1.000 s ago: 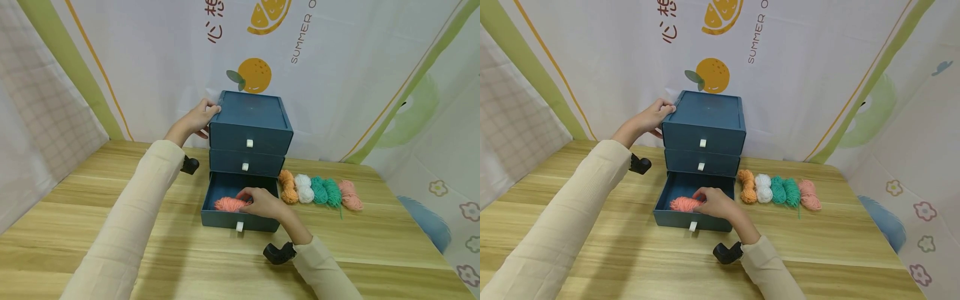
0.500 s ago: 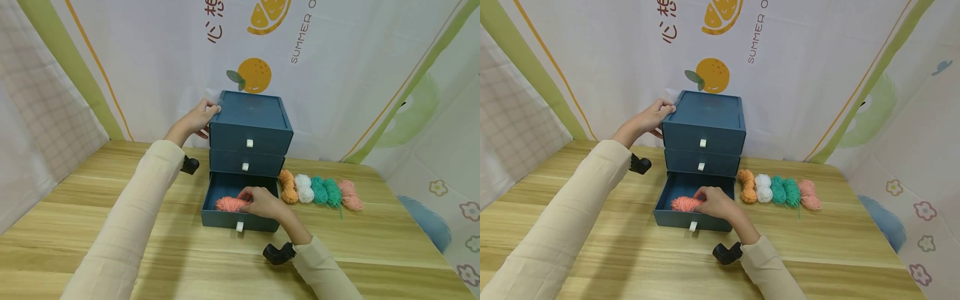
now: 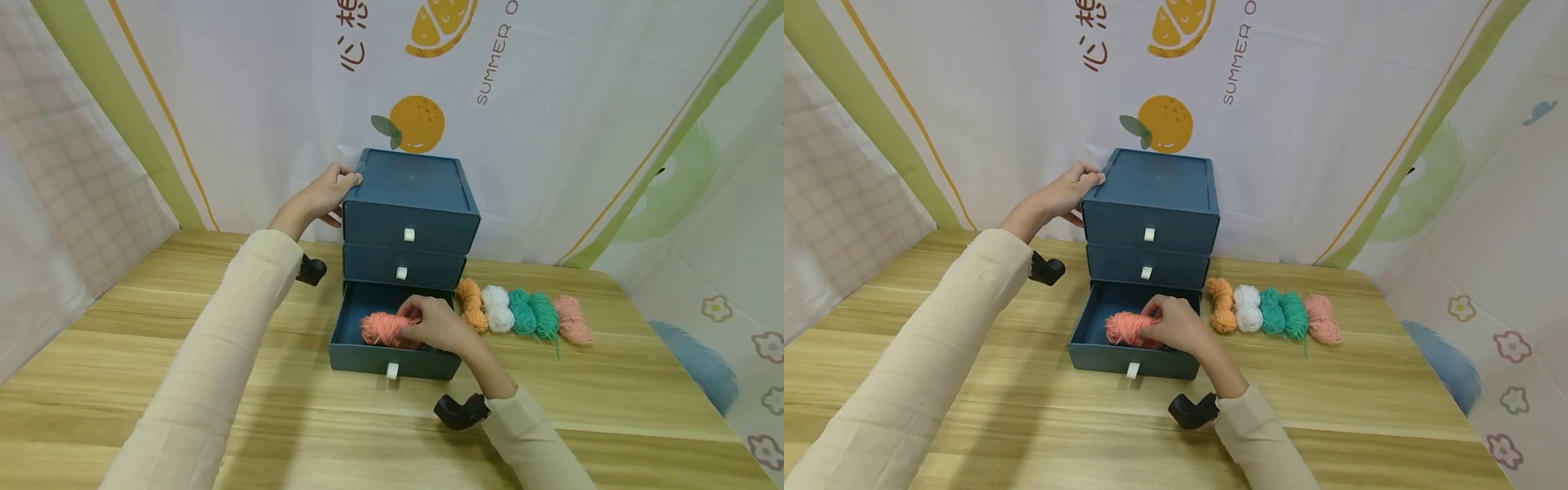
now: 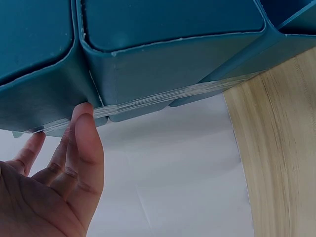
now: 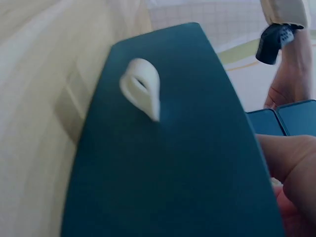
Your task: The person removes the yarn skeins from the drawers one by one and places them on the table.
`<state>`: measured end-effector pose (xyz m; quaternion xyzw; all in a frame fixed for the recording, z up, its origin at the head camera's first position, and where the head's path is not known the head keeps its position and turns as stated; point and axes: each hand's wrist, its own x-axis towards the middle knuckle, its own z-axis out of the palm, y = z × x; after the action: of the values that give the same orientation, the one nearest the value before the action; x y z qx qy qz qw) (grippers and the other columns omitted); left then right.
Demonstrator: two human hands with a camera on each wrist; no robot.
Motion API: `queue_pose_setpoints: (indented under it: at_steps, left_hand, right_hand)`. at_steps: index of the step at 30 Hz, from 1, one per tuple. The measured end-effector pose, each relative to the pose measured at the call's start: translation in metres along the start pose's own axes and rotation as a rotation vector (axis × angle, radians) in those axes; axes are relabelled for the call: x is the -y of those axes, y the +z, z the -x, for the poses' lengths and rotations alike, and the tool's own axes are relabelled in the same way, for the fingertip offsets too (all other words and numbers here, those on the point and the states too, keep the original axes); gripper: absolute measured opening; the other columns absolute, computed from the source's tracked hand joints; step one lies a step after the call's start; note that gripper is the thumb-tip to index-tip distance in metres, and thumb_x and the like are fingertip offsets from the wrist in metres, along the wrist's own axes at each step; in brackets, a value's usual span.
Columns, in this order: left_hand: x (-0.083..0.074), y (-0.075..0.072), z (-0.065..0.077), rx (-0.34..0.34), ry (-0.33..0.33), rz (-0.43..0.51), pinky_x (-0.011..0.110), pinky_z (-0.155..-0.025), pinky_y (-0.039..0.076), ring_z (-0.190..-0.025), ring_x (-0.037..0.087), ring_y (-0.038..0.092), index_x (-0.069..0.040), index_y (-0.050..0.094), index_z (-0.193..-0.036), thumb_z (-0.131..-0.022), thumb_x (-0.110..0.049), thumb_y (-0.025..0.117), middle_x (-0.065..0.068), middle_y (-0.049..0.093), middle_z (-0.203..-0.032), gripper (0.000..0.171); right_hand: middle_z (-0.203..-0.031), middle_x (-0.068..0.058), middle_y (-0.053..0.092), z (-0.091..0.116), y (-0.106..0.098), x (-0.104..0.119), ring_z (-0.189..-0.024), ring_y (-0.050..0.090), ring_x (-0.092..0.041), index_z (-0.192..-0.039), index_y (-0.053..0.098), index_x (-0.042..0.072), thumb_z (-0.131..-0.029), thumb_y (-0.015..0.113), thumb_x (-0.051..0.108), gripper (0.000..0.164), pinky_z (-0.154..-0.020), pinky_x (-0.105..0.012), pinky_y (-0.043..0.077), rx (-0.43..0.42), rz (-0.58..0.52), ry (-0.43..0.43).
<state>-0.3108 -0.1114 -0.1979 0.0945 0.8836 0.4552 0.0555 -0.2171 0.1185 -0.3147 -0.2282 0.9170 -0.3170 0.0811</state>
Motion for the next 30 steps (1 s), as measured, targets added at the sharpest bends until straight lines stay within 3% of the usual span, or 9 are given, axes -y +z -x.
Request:
queue_pose_setpoints:
  at_steps: [7,13,18,26,30]
  left_hand:
    - [0.0,0.0,-0.001,0.001,0.005,0.0,0.042,-0.076,0.053,-0.083,0.027,0.058,-0.013,0.023,-0.137,-0.099,-0.045,0.028,0.02,0.046,-0.127,0.05]
    - [0.001,0.0,-0.002,0.0,0.009,-0.006,0.043,-0.076,0.053,-0.082,0.027,0.059,-0.012,0.024,-0.136,-0.099,-0.045,0.027,0.021,0.046,-0.127,0.049]
    - [0.001,0.0,-0.003,0.003,0.007,-0.008,0.042,-0.075,0.053,-0.084,0.028,0.059,-0.012,0.024,-0.136,-0.099,-0.045,0.027,0.022,0.046,-0.128,0.05]
    - [0.0,0.0,-0.002,0.009,0.01,-0.011,0.037,-0.069,0.053,-0.084,0.028,0.059,-0.011,0.023,-0.136,-0.099,-0.045,0.026,0.022,0.045,-0.128,0.05]
    - [0.0,0.0,-0.001,0.01,0.012,-0.002,0.043,-0.076,0.053,-0.085,0.029,0.059,-0.011,0.023,-0.136,-0.099,-0.045,0.026,0.022,0.046,-0.128,0.05]
  right_hand:
    - [-0.087,-0.007,0.062,0.004,-0.014,-0.002,-0.07,0.054,-0.012,-0.101,0.062,0.004,-0.081,0.069,0.014,0.024,-0.059,-0.024,0.045,-0.075,-0.003,0.019]
    - [-0.083,-0.009,0.062,0.008,-0.026,-0.002,-0.061,0.052,-0.013,-0.104,0.06,0.002,-0.082,0.068,0.012,0.026,-0.054,-0.024,0.043,-0.147,0.011,0.096]
    - [-0.087,-0.011,0.063,0.014,-0.042,-0.002,-0.067,0.054,-0.017,-0.105,0.059,0.002,-0.083,0.066,0.014,0.026,-0.057,-0.025,0.045,-0.193,0.057,0.131]
    - [-0.098,-0.016,0.063,0.027,-0.064,-0.003,-0.081,0.057,-0.023,-0.108,0.06,0.001,-0.086,0.064,0.016,0.027,-0.066,-0.031,0.049,-0.199,0.078,0.147]
    - [-0.099,-0.016,0.063,0.03,-0.07,-0.003,-0.082,0.057,-0.023,-0.11,0.06,0.0,-0.087,0.063,0.016,0.028,-0.067,-0.031,0.049,-0.192,0.08,0.135]
